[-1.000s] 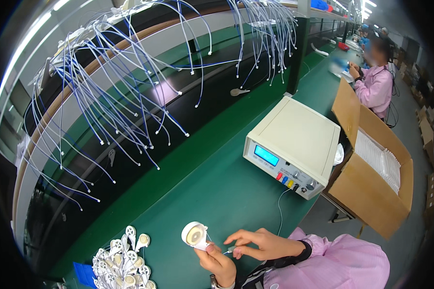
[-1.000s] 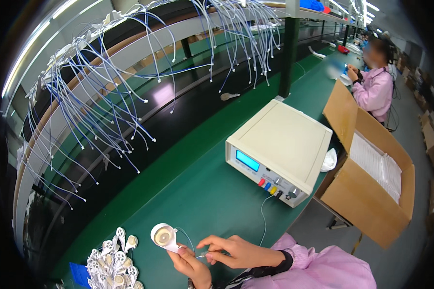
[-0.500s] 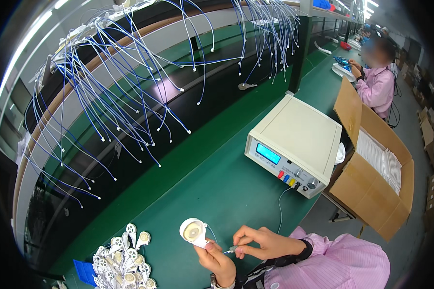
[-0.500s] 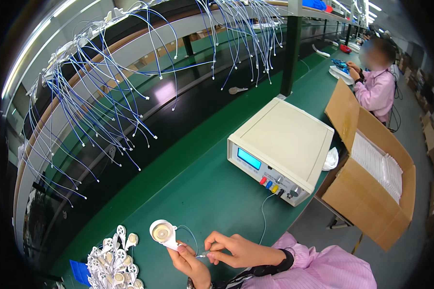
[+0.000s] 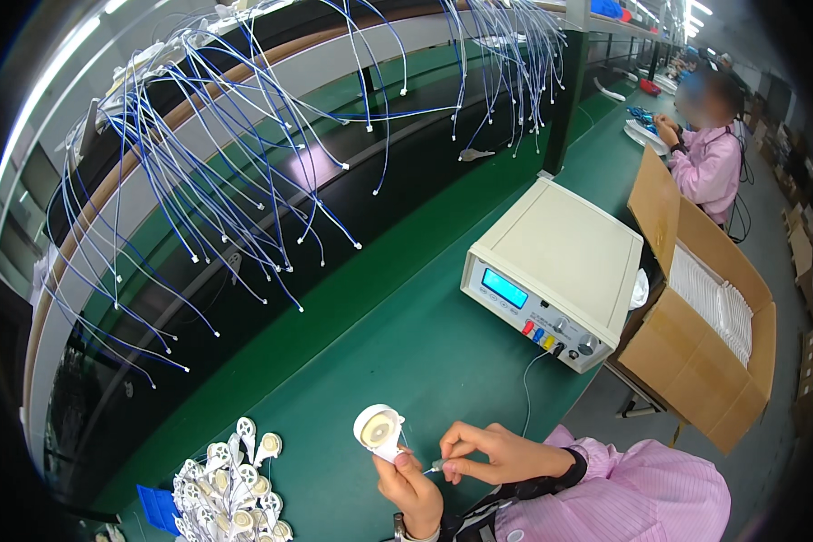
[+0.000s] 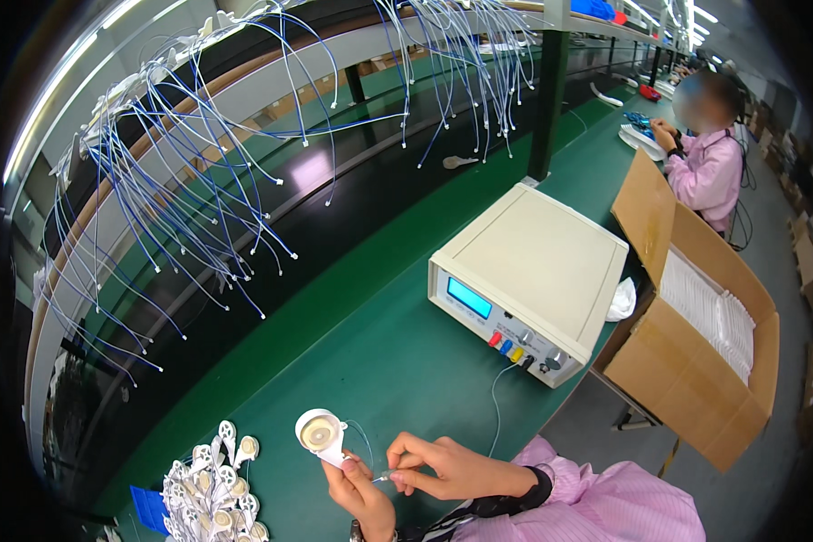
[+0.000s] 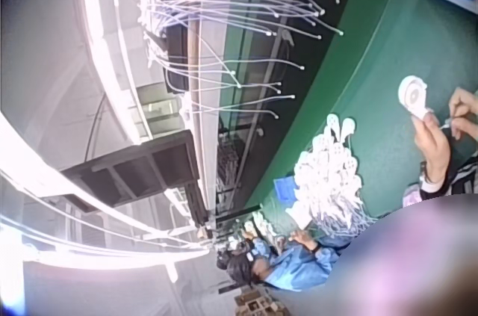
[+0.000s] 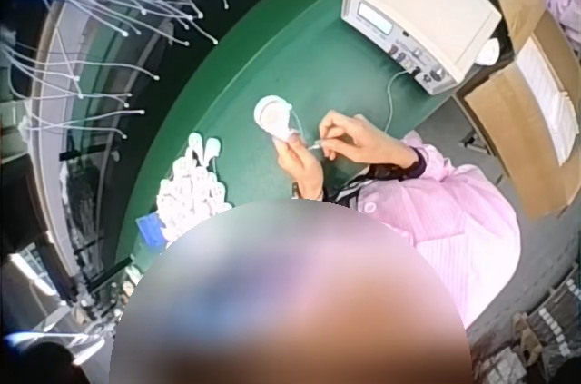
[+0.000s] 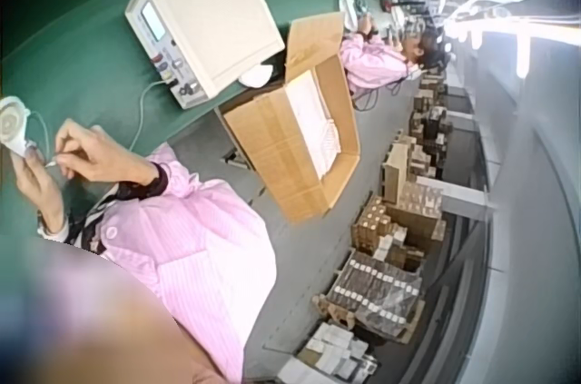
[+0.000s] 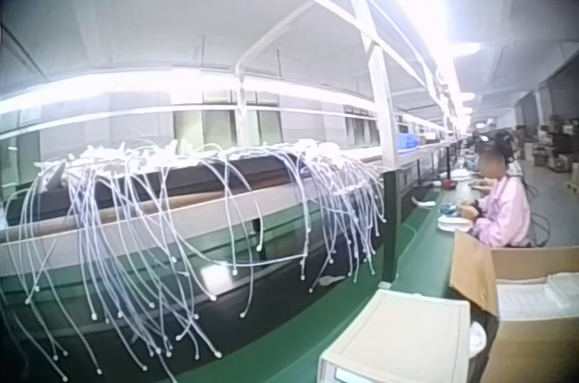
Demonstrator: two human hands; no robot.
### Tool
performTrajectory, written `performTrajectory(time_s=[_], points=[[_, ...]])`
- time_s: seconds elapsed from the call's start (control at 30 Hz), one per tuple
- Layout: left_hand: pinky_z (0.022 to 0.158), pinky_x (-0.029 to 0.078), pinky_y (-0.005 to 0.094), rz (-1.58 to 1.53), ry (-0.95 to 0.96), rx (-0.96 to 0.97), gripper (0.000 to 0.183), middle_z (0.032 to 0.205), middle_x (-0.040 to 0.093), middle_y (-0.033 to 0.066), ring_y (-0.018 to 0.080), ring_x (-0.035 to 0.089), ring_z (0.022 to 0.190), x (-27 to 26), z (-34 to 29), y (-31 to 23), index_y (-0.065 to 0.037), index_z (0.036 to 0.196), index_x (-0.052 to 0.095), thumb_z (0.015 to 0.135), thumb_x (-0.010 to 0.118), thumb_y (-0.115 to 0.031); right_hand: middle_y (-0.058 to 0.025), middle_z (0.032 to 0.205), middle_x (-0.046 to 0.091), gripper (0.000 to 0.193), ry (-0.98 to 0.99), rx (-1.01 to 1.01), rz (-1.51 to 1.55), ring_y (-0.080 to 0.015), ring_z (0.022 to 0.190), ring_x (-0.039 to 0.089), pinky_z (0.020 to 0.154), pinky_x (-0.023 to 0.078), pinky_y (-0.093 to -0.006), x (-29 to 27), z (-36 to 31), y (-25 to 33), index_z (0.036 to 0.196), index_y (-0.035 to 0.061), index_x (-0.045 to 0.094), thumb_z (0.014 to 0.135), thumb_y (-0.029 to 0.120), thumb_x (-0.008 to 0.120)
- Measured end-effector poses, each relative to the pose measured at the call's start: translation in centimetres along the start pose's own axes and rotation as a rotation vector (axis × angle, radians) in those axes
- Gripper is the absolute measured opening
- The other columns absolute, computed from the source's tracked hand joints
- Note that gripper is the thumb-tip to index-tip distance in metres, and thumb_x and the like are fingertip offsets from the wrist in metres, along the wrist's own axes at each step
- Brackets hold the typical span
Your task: Testing individual fiber optic components using an electronic testing device on an industrial assembly line.
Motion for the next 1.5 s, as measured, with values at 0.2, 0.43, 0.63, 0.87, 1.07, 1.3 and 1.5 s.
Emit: performTrajectory(time_s=[0.2,0.43,0.63,0.87,1.07,1.3,1.5], points=[[0.042,0.028,0.0278,0.002,-0.01,0.036,0.018,0.054,0.044,0.0039,0.0115,0.041,0.043,0.13,-0.01,-0.39,0.002,0.089,0.048,0.096,0.04,-0.014,-0.0078,0.08,0.067,0.012,0.03,0.046,0.001,-0.0178,0.075,0.068,0.067,0.051,-0.0277,0.01,0.03,-0.45,0.097,0.0023,0.044,0.093,0.008,0.054],[0.042,0.027,0.0277,-0.009,-0.003,0.023,0.02,0.054,0.043,0.0033,0.0111,0.041,0.043,0.22,0.01,-0.06,0.002,0.089,0.047,0.096,0.039,-0.015,-0.0075,0.08,0.067,0.011,0.046,0.042,0.022,-0.018,0.075,0.068,0.067,0.051,-0.0281,0.15,0.03,-0.4,0.097,0.0023,0.044,0.093,0.007,0.053],[0.042,0.027,0.0273,0.002,-0.002,0.026,0.02,0.055,0.043,0.0023,0.0107,0.04,0.044,0.21,-0.04,0.07,0.001,0.089,0.048,0.096,0.039,-0.015,-0.0081,0.072,0.064,0.012,0.016,0.005,0.026,-0.0166,0.065,0.064,0.063,0.05,-0.027,0.08,0.05,-0.19,0.095,0.0012,0.042,0.094,0.009,0.051],[0.043,0.027,0.0279,-0.007,-0.001,0.022,0.02,0.056,0.043,0.0029,0.0111,0.039,0.044,0.22,-0.11,0.39,0.001,0.089,0.048,0.096,0.039,-0.015,-0.0081,0.072,0.064,0.013,0.024,0.005,0.023,-0.0164,0.065,0.064,0.063,0.05,-0.0271,0.16,0.07,-0.11,0.094,0.0014,0.041,0.094,0.009,0.051],[0.043,0.028,0.0278,0.009,0.017,0.025,0.02,0.057,0.044,0.0037,0.0113,0.041,0.045,0.3,-0.02,-0.13,0.002,0.089,0.047,0.096,0.039,-0.015,-0.0085,0.072,0.064,0.013,0.027,0.009,0.021,-0.0167,0.066,0.064,0.063,0.05,-0.0274,0.17,0.06,-0.32,0.093,0.0016,0.041,0.094,0.009,0.051],[0.042,0.027,0.0275,-0.01,0.015,0.019,0.019,0.056,0.044,0.004,0.011,0.04,0.044,0.35,0.03,0.18,0.002,0.089,0.047,0.096,0.04,-0.015,-0.0087,0.071,0.064,0.013,0.027,0.01,0.021,-0.017,0.066,0.064,0.063,0.05,-0.0274,0.21,0.05,-0.43,0.093,0.0017,0.041,0.094,0.01,0.051],[0.042,0.026,0.0275,-0.008,0.01,0.02,0.02,0.055,0.043,0.0037,0.0109,0.04,0.043,0.35,0.12,0.1,0.001,0.088,0.047,0.096,0.04,-0.015,-0.0086,0.071,0.064,0.013,0.032,0.002,0.013,-0.017,0.065,0.064,0.062,0.05,-0.0272,0.2,0.13,-0.35,0.093,0.002,0.041,0.094,0.01,0.051]])
Point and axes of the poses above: each hand's wrist, its own z-axis towards the middle knuckle, its own x-axis out of the palm, y = z × x, the point moved 9 cm from there along z, towards the middle knuckle
